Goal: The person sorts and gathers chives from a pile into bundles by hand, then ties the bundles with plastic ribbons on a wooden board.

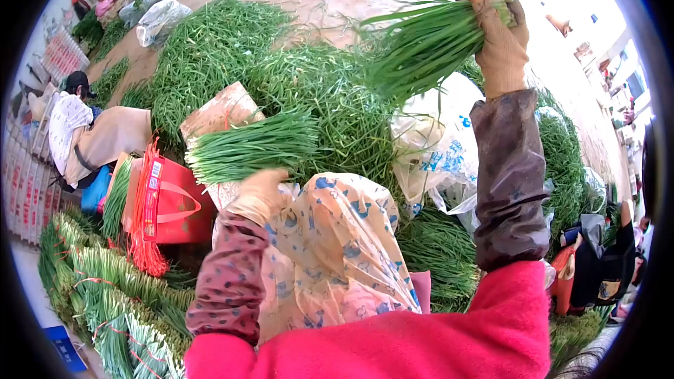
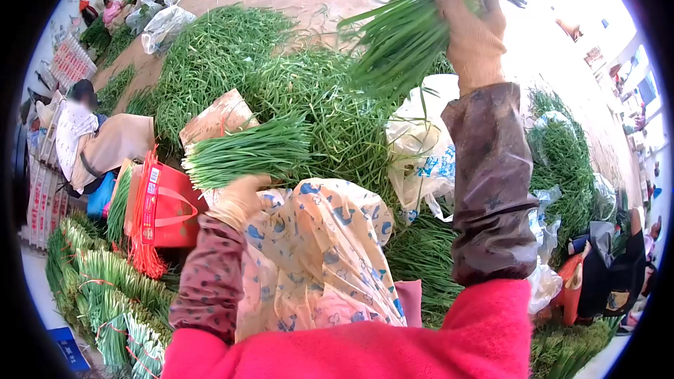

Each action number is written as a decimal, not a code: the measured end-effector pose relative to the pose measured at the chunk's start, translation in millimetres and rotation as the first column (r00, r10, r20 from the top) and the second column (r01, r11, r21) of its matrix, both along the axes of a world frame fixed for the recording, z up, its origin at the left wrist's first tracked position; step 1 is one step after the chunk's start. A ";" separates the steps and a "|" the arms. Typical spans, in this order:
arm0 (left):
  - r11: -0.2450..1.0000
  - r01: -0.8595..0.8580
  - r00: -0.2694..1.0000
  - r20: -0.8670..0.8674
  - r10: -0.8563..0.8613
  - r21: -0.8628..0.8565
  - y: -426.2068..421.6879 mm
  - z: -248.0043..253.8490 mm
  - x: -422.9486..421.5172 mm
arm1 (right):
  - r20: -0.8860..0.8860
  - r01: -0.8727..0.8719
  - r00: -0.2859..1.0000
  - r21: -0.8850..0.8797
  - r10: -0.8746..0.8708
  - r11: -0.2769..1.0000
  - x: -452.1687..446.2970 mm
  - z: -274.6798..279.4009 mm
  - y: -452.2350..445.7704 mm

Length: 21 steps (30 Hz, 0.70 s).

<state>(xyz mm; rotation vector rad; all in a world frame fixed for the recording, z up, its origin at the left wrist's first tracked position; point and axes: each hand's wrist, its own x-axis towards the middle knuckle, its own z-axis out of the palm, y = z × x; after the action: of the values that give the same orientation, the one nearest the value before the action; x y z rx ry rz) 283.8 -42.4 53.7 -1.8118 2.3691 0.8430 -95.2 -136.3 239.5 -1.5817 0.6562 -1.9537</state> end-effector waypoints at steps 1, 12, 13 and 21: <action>0.983 0.003 0.984 -0.175 -0.036 -0.185 -8.2 -5.0 13.8 | 0.005 -0.002 1.000 0.010 0.002 1.000 0.7 -1.2 -2.7; 0.928 0.355 0.313 -0.922 -0.230 -0.111 -85.4 133.1 -65.3 | -0.054 -0.540 0.810 0.317 0.584 0.779 137.4 0.1 11.8; 0.906 0.420 0.183 -0.973 -0.140 -0.052 -95.9 111.1 -67.6 | -0.066 -0.600 0.767 0.278 0.638 0.750 144.1 -1.7 7.4; 0.959 0.184 0.180 -0.967 0.182 0.215 -81.2 108.6 -83.2 | -0.173 -0.230 0.939 0.335 0.299 0.914 172.9 -26.8 -18.0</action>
<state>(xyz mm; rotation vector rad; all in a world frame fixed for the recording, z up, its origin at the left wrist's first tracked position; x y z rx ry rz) 200.7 -123.6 162.3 -1.1285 2.3621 2.9472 77.7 -154.3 212.7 -1.6040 0.7502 -1.4124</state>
